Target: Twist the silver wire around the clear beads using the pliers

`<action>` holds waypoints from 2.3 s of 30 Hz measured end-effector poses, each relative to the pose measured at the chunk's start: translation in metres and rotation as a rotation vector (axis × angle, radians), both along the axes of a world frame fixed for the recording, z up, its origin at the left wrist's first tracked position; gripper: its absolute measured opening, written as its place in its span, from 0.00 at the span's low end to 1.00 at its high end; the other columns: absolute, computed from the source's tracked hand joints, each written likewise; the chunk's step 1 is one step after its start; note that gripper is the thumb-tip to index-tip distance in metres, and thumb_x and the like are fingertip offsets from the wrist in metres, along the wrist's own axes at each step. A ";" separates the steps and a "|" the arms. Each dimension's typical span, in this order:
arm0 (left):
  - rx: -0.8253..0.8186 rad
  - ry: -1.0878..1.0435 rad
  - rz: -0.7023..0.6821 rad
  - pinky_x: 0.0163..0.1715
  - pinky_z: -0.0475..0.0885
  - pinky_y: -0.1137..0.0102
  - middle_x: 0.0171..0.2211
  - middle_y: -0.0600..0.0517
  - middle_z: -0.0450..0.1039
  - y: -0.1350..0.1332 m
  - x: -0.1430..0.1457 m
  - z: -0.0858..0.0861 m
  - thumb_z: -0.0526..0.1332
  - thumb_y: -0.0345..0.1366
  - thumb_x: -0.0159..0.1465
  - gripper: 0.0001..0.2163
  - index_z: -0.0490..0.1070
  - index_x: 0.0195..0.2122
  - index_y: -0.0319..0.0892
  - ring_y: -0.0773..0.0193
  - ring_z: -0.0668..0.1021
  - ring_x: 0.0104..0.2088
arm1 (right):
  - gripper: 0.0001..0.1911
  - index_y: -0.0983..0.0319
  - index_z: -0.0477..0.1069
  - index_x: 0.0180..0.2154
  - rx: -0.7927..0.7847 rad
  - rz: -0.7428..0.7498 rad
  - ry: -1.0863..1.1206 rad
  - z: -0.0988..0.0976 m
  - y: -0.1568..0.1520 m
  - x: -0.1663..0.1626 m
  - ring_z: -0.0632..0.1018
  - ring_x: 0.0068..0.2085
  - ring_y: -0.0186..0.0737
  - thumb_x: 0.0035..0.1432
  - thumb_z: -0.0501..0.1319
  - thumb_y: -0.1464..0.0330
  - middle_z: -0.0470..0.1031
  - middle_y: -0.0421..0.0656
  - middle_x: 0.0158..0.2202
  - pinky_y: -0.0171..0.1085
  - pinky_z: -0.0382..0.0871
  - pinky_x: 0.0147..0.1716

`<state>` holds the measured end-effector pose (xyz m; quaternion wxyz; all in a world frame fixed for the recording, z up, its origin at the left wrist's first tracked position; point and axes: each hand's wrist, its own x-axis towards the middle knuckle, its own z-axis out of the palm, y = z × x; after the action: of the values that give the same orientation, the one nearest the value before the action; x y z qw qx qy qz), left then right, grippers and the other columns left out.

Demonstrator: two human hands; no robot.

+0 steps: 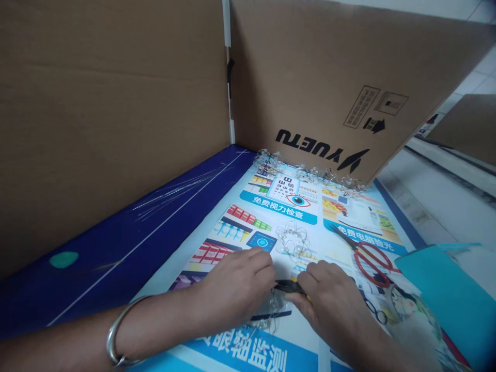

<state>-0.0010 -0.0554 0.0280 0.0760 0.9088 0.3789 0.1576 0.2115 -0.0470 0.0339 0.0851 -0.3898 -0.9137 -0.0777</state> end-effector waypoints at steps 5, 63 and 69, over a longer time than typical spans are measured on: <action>-0.219 -0.274 0.126 0.31 0.62 0.71 0.30 0.51 0.66 0.004 -0.003 -0.002 0.51 0.32 0.63 0.07 0.65 0.30 0.41 0.63 0.68 0.33 | 0.14 0.60 0.65 0.26 0.045 0.007 -0.005 0.005 0.000 0.011 0.65 0.29 0.41 0.59 0.53 0.59 0.65 0.42 0.25 0.39 0.52 0.30; -0.534 -0.498 0.057 0.26 0.58 0.74 0.27 0.56 0.59 0.019 -0.002 -0.025 0.43 0.41 0.68 0.12 0.57 0.32 0.42 0.69 0.63 0.27 | 0.08 0.59 0.66 0.31 -0.043 -0.076 0.042 -0.005 -0.012 0.004 0.65 0.32 0.42 0.56 0.58 0.62 0.67 0.42 0.28 0.39 0.52 0.31; -0.501 -0.430 0.077 0.26 0.58 0.73 0.27 0.56 0.60 0.014 0.003 -0.023 0.44 0.41 0.68 0.11 0.58 0.32 0.42 0.68 0.63 0.26 | 0.07 0.59 0.66 0.31 0.027 -0.089 -0.010 0.002 -0.012 0.000 0.65 0.32 0.43 0.57 0.56 0.62 0.66 0.43 0.28 0.40 0.52 0.31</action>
<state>0.0018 -0.0417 0.0047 0.3695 0.7928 0.4150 0.2505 0.2114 -0.0592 0.0361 0.0822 -0.4287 -0.8946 -0.0956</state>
